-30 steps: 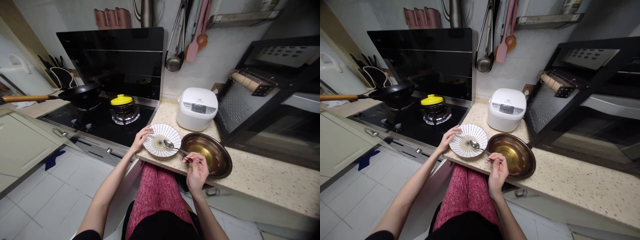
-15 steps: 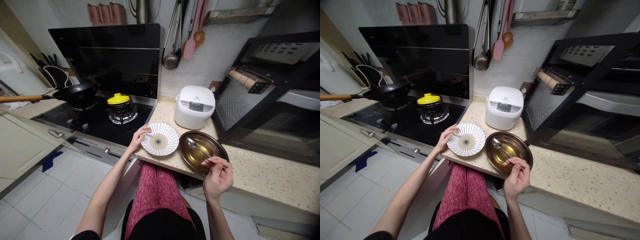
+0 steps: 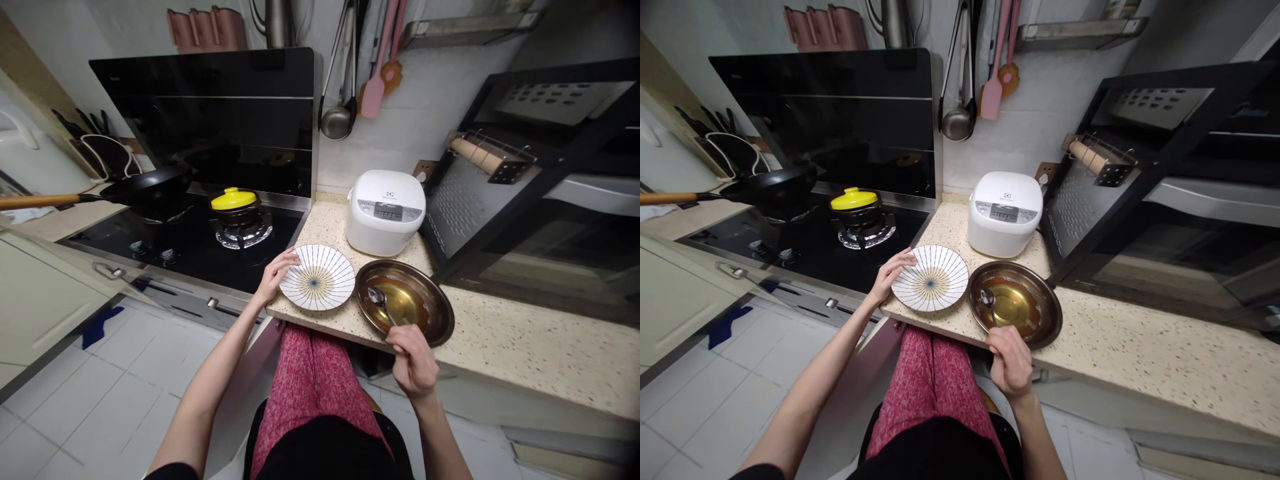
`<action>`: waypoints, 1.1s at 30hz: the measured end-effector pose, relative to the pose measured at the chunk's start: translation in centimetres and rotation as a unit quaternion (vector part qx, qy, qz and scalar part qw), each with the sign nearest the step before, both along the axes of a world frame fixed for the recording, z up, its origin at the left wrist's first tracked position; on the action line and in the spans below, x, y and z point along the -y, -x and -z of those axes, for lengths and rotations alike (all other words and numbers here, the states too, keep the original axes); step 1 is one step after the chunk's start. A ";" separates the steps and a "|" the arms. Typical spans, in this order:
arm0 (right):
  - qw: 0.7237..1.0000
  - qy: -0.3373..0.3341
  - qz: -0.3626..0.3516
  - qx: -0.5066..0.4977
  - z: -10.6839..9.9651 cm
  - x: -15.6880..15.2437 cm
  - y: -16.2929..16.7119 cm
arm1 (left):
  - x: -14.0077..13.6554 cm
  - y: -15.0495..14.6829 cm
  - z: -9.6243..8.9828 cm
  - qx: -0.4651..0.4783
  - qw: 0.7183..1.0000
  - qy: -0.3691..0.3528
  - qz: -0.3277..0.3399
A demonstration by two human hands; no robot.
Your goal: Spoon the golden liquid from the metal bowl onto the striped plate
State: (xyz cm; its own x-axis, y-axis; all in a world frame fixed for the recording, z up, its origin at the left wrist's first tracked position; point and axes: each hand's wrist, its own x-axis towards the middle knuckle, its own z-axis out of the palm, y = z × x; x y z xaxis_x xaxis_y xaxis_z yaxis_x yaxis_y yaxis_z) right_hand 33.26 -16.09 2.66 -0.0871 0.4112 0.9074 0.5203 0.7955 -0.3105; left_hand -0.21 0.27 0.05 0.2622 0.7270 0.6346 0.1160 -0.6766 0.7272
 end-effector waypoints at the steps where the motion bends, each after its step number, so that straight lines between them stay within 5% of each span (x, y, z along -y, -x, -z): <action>1: 1.000 0.004 -0.009 0.018 0.0 0.0 -0.1 | 0.0 0.0 0.0 0.000 1.000 -0.001 0.000; 5: 1.000 0.021 -0.003 0.022 0.2 -0.1 0.0 | -0.1 0.0 0.0 0.000 1.000 -0.003 -0.001; 10: 0.977 0.032 0.084 -0.192 0.2 -0.2 1.8 | 0.0 -0.1 0.0 -0.001 1.000 0.000 -0.003; 13: 0.954 0.060 0.068 -0.284 0.0 -0.5 3.5 | 0.0 -0.1 0.0 0.001 1.000 0.004 -0.006; 20: 0.965 0.141 -0.013 -0.221 1.0 -2.1 6.7 | 0.1 -0.2 0.0 0.004 1.000 0.003 -0.006; 33: 0.967 0.188 -0.028 -0.171 2.4 -4.1 8.6 | 0.0 -0.2 0.1 0.006 1.000 0.009 -0.008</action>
State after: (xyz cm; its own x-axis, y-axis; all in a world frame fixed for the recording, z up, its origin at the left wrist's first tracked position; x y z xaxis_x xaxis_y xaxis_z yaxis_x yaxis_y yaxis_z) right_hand 24.69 -11.99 0.26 0.1593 0.7208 0.6746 0.2960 0.6170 -0.7291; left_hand -0.05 0.28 -0.05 0.2423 0.7420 0.6251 0.1171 -0.6620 0.7403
